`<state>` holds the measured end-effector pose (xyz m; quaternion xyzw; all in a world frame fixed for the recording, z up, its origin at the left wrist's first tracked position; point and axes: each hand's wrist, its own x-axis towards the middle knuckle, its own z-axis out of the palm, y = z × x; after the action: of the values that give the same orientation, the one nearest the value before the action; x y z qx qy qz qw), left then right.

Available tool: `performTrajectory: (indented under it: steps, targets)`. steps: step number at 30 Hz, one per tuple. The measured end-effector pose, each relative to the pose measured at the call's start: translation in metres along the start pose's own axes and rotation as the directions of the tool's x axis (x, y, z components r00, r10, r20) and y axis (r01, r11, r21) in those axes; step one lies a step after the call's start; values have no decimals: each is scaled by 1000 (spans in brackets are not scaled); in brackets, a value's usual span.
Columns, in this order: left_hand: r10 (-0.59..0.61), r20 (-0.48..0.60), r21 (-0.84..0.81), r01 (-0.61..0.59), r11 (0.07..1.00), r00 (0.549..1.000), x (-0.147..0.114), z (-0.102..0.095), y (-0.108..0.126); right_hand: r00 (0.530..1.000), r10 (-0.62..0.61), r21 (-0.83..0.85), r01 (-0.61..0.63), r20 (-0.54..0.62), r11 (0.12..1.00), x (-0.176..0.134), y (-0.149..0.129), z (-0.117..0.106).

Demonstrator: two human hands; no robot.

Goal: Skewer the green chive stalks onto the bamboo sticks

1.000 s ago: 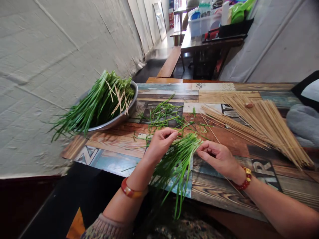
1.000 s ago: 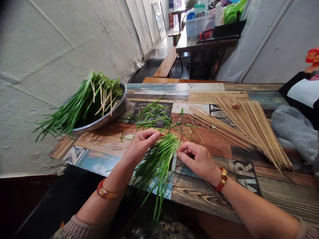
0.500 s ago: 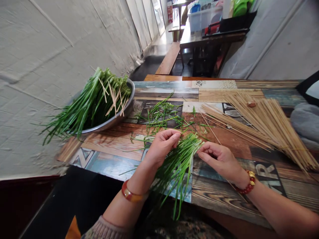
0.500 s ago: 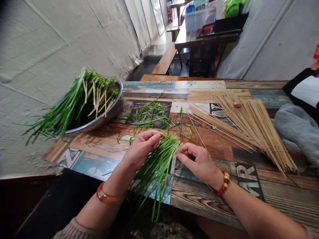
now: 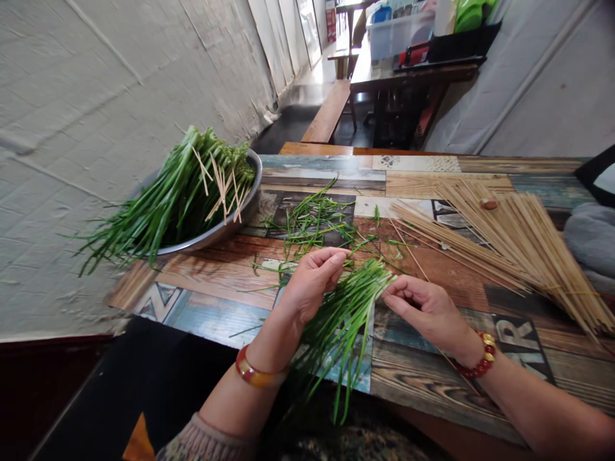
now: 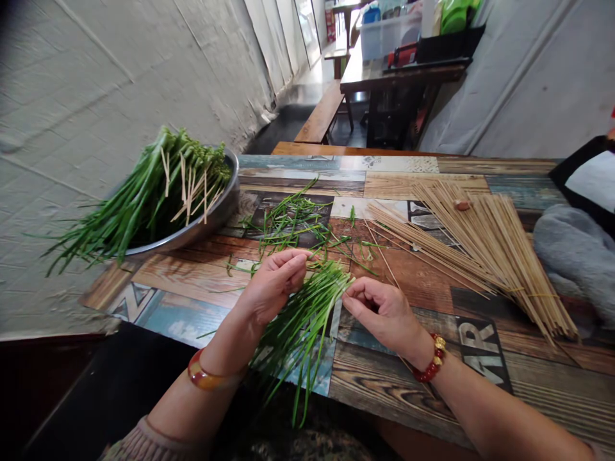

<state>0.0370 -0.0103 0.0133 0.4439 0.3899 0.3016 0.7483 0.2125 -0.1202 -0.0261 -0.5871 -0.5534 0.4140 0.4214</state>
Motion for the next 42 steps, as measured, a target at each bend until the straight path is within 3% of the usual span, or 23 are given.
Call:
performTrajectory:
  steps: [24, 42]
  targets:
    - [-11, 27, 61, 9, 998, 1000, 2, 1, 0, 1000, 18, -1, -18, 21, 1000, 0, -1, 1]
    - [12, 18, 303, -17, 953, 1000, 2, 5, 3, 999, 25, -3, -25, 22, 1000, 1, -2, 1]
